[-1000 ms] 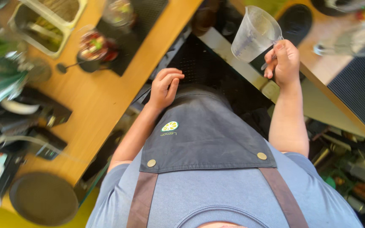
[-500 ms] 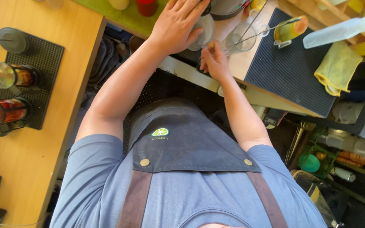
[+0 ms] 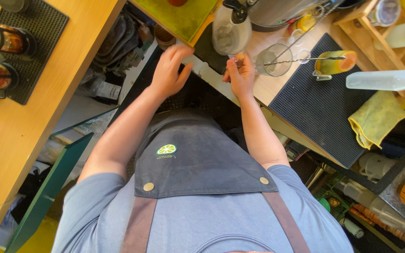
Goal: The person prepares a drink by pouring liquid from a bottle and a red squeeze bottle into a small measuring cup, then adds the contents to two glasses containing garnishes before finally pouring hot water from a pitcher into one of the glasses.
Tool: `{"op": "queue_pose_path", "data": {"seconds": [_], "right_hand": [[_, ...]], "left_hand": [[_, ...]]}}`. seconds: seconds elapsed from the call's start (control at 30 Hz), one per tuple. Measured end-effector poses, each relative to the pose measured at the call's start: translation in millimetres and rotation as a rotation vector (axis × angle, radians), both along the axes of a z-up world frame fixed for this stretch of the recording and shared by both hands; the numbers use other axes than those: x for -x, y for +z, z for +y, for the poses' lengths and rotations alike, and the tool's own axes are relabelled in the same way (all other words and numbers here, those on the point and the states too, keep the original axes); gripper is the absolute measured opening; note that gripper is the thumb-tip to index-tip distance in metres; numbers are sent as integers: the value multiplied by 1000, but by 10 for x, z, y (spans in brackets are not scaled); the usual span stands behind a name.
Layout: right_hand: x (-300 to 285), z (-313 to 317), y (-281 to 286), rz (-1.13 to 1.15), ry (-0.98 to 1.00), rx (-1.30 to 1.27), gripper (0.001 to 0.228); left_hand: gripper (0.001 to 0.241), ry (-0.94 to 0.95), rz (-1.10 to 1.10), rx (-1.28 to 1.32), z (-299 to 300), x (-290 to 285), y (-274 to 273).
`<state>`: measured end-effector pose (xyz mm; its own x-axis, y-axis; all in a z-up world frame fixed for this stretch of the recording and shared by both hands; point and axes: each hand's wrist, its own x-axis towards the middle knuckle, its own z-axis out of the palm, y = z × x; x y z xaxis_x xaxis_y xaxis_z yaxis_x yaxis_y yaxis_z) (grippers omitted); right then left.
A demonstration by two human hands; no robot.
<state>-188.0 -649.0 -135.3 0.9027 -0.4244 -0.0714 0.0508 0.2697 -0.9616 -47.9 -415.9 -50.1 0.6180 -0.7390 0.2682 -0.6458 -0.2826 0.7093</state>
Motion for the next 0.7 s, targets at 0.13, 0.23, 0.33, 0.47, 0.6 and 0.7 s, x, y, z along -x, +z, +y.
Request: {"op": "queue_pose_path", "data": {"seconds": [0.13,0.23,0.33,0.47,0.6,0.7], "right_hand": [[-48,2,-27,42,-80,-36,17],[-73,-40,86,100,-69,-29,18],[-97,-14,185,114,-72,-14,17],[-163,85,205,20,-111,-18,18],[-224,150,154,116,-209,43,20],[-230,168,113,169,-272,154,25]], "left_hand": [[38,132,336,-464,1098,659,-879],[57,383,898,-817,1828,1021,-1048],[54,509,801,-906,2341,1014,-1036],[48,418,869,-978,2637,850,-905],[42,557,904,-644,2565,669,-655],[41,472,838,-397,2504,660,-410]]}}
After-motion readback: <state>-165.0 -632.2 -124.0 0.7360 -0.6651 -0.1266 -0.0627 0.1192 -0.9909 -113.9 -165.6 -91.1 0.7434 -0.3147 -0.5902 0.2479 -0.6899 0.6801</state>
